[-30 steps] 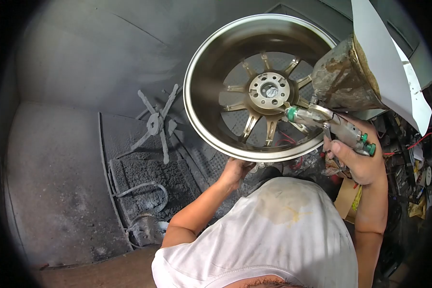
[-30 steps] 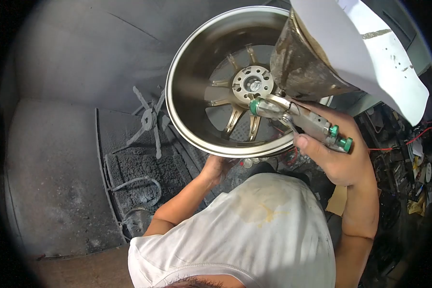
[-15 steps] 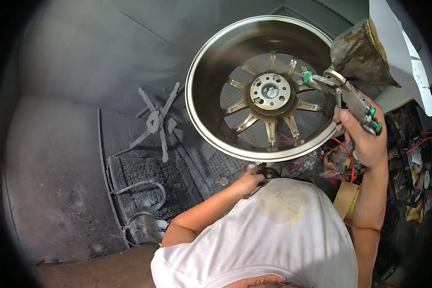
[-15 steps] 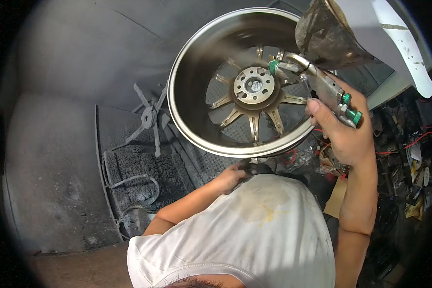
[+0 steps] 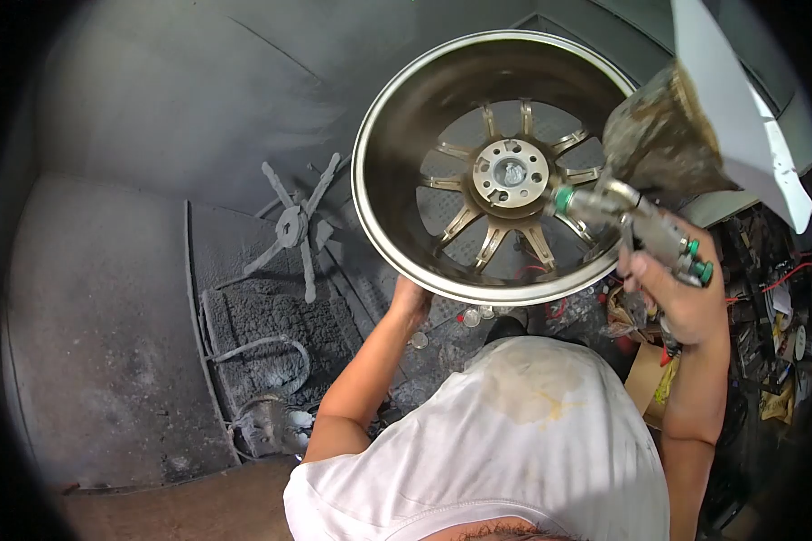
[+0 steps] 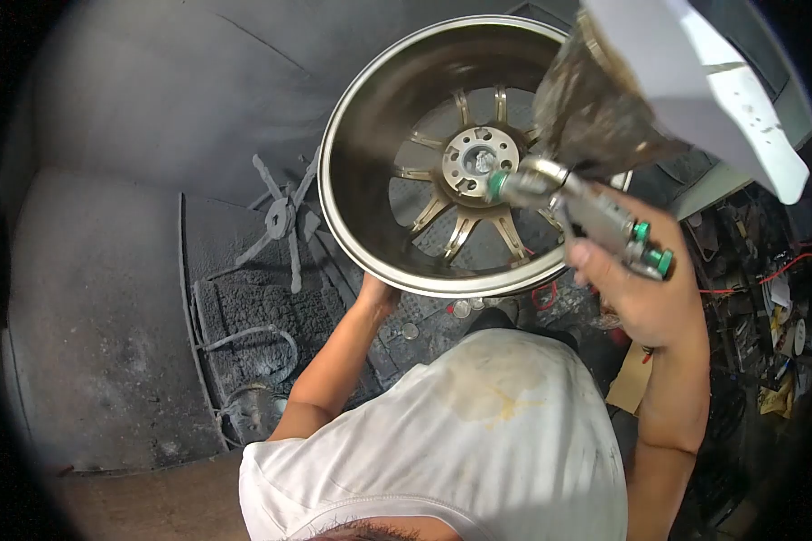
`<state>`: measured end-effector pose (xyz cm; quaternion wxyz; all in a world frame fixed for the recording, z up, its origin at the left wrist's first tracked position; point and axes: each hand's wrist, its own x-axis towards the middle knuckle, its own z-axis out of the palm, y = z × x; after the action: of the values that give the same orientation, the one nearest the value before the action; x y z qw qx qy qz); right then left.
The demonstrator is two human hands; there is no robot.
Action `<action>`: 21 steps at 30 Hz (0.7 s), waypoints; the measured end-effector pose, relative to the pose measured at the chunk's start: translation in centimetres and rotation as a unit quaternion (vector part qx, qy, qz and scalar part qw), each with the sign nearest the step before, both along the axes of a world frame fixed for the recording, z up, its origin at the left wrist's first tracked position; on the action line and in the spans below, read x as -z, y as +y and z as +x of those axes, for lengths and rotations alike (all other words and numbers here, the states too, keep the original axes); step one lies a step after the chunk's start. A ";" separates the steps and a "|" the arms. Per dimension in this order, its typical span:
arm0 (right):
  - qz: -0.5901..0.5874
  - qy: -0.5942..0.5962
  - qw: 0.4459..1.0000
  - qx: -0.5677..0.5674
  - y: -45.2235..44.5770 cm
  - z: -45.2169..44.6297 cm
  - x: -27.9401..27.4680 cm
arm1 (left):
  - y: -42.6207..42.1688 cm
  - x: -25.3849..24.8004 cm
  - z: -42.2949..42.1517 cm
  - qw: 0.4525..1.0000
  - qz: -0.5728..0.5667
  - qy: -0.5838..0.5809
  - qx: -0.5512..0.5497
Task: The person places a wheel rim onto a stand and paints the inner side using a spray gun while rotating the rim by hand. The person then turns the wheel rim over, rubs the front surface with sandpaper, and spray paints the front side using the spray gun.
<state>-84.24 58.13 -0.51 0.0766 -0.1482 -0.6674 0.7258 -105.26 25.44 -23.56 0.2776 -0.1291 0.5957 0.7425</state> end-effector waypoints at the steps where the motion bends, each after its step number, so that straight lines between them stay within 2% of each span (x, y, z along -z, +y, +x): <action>1: -0.001 0.001 1.000 -0.018 -0.4 0.0 -0.3 | -0.4 0.2 -0.8 1.000 -0.006 0.026 0.015; 6: 0.108 0.039 0.993 0.005 -0.6 0.0 0.9 | -0.5 -0.4 -1.0 0.995 -0.034 0.043 0.086; 9: 0.099 0.045 0.992 0.066 -0.1 -0.2 1.1 | -0.2 -1.5 -0.2 0.994 -0.049 0.010 0.093; 14: 0.112 0.024 0.988 0.099 0.3 0.3 0.9 | 0.2 -1.5 1.2 0.995 -0.039 0.007 0.093; 16: 0.130 0.051 0.983 0.119 -0.2 -0.2 0.2 | 0.2 -1.4 1.8 0.996 -0.038 0.007 0.086; 18: 0.133 0.026 0.984 0.114 -0.3 0.0 -0.6 | 0.4 -0.5 2.7 0.996 -0.020 -0.012 0.088; 20: 0.083 -0.012 0.996 0.042 -0.4 -0.1 -1.8 | 0.9 -1.0 4.0 0.998 -0.011 -0.035 0.058; 21: 0.059 -0.016 0.998 0.033 -0.7 -0.3 -2.4 | 1.1 -1.4 4.5 0.995 -0.005 -0.019 0.102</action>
<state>-84.56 57.43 1.87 0.0980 -0.1768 -0.7051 0.6797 -100.71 26.51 -22.20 0.3628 -0.0835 0.6039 0.7048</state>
